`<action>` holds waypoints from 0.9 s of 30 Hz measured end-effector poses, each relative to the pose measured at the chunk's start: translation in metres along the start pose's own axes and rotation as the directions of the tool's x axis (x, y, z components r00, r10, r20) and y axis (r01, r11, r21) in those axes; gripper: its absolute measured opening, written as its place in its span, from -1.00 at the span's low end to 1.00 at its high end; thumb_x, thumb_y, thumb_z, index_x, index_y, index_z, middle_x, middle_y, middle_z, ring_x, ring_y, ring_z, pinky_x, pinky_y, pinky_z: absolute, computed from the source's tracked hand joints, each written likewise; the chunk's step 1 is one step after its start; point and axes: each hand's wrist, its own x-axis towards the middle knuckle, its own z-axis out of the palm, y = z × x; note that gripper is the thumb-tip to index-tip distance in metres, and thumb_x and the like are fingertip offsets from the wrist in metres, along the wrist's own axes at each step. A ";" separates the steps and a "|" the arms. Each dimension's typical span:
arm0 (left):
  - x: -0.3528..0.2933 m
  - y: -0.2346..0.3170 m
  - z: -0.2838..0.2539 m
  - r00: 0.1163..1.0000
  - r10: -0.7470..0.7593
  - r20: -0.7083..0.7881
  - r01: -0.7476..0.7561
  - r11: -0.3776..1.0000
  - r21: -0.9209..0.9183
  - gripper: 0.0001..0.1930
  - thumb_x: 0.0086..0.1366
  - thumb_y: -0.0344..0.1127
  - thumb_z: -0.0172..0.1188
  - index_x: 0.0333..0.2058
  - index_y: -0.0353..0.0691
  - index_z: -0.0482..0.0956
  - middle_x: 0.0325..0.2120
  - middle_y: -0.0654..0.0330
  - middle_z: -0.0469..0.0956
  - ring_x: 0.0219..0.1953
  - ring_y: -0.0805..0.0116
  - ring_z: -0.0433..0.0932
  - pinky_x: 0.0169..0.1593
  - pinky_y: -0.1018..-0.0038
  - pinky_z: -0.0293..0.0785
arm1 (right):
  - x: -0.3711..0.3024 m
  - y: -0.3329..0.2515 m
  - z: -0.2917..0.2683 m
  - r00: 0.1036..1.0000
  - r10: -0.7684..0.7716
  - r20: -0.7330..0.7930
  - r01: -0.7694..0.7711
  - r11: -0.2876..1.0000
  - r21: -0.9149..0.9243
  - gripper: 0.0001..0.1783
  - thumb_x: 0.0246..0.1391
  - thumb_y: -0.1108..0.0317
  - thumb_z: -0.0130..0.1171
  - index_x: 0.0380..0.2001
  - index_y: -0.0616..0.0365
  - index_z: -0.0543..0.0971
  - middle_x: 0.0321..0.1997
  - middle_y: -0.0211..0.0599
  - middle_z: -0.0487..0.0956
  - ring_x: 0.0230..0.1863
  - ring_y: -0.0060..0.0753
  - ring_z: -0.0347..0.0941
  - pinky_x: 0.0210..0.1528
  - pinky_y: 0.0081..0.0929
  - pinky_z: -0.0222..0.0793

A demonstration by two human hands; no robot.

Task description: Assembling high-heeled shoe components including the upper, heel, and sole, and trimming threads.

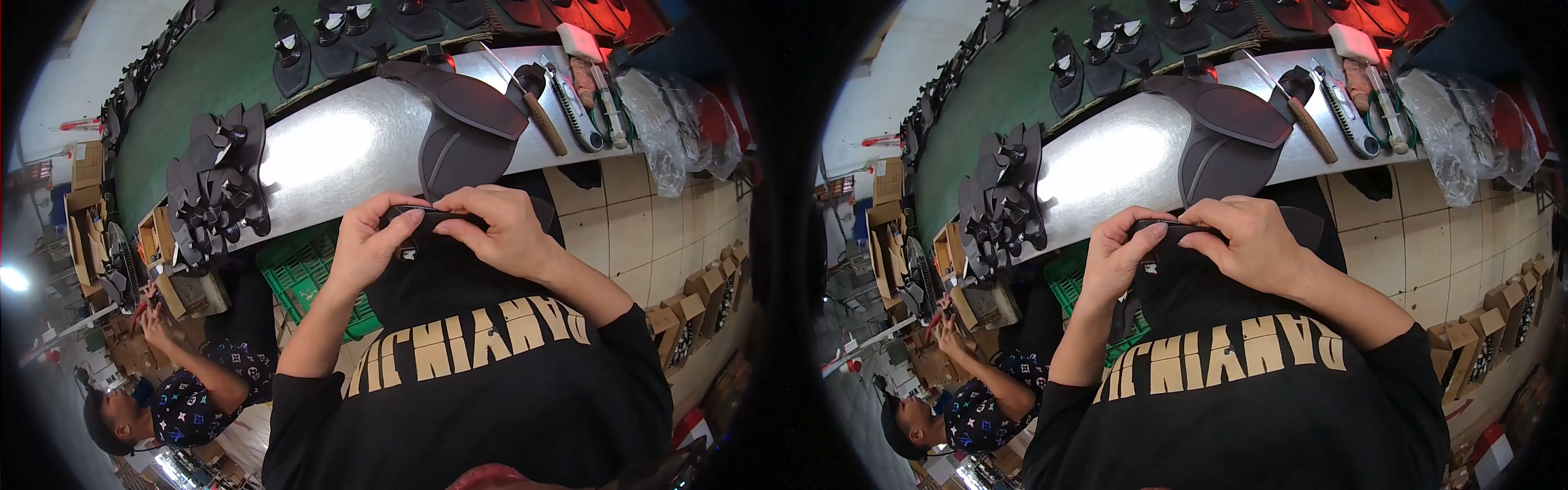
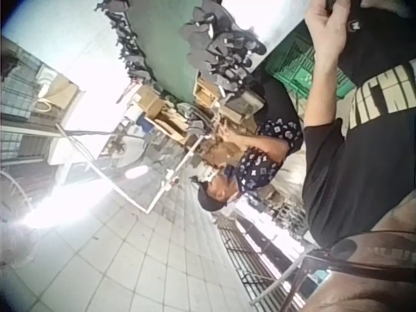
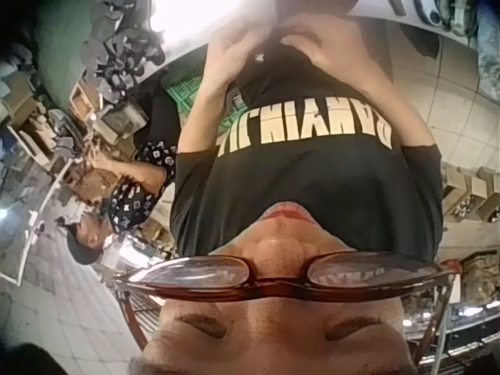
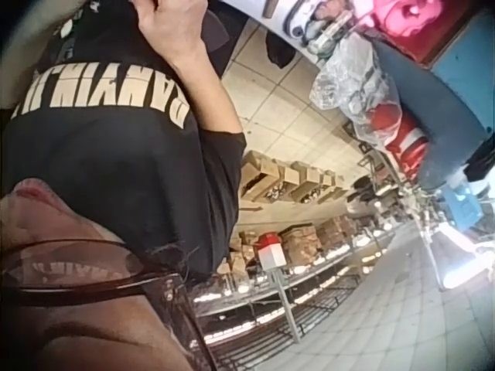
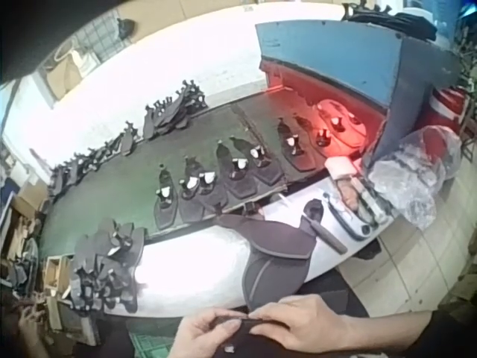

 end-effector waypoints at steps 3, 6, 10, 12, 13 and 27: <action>-0.003 -0.001 0.000 0.995 0.089 -0.046 -0.085 0.992 0.091 -0.84 0.27 -0.39 0.18 -0.23 -0.32 0.61 -0.53 0.40 0.52 -0.51 0.71 0.39 -0.45 0.73 0.29 | 0.002 -0.005 -0.002 0.976 0.206 0.069 -0.215 0.962 0.170 -0.88 -0.05 0.42 0.33 -0.43 0.23 0.61 -0.53 -0.24 0.59 -0.47 -0.46 0.55 -0.43 -0.55 0.38; -0.006 0.006 0.001 0.976 0.208 -0.064 -0.196 0.968 0.154 -0.86 0.24 -0.40 0.20 -0.28 -0.34 0.62 -0.56 0.40 0.50 -0.53 0.71 0.37 -0.47 0.72 0.26 | 0.015 0.001 -0.007 0.852 0.390 0.349 -0.520 0.702 0.487 -0.87 -0.02 0.47 0.31 -0.37 0.26 0.61 -0.52 -0.36 0.58 -0.45 -0.60 0.50 -0.37 -0.65 0.33; -0.019 0.015 -0.014 0.902 0.421 -0.101 -0.385 0.887 0.256 -0.87 0.21 -0.44 0.19 -0.29 -0.36 0.61 -0.55 0.34 0.52 -0.56 0.65 0.40 -0.50 0.70 0.29 | 0.045 -0.007 -0.031 0.930 0.180 0.321 -0.285 0.903 0.320 -0.90 0.03 0.47 0.27 -0.35 0.24 0.61 -0.43 -0.36 0.59 -0.40 -0.60 0.47 -0.33 -0.62 0.34; -0.026 0.007 -0.031 0.865 0.366 -0.344 -0.404 0.914 -0.044 -0.85 0.23 -0.44 0.15 -0.26 -0.37 0.58 -0.48 0.24 0.56 -0.57 0.56 0.45 -0.50 0.66 0.38 | 0.068 -0.002 -0.046 0.959 -0.010 -0.284 0.060 0.984 0.169 -0.88 0.06 0.46 0.21 -0.30 0.23 0.62 -0.33 -0.34 0.62 -0.35 -0.50 0.49 -0.28 -0.56 0.36; -0.024 0.000 -0.043 0.833 0.369 -0.411 -0.484 0.847 -0.220 -0.82 0.27 -0.42 0.12 -0.19 -0.38 0.54 -0.36 0.15 0.59 -0.49 0.46 0.55 -0.48 0.58 0.49 | 0.077 0.012 -0.059 0.919 -0.028 -0.394 0.027 1.000 -0.008 -0.87 0.06 0.46 0.20 -0.30 0.24 0.62 -0.31 -0.30 0.62 -0.31 -0.44 0.50 -0.25 -0.53 0.37; 0.007 -0.045 -0.030 0.965 -0.232 -0.120 -0.017 0.401 -0.916 -0.65 0.32 -0.19 0.15 0.03 -0.13 0.43 -0.09 0.15 0.56 -0.06 0.27 0.58 -0.31 0.57 0.59 | 0.022 0.101 -0.052 0.953 0.023 -0.302 -0.239 0.669 -0.703 -0.42 -0.10 0.63 0.14 0.08 0.07 0.48 -0.11 -0.07 0.42 -0.10 0.05 0.39 -0.02 -0.19 0.35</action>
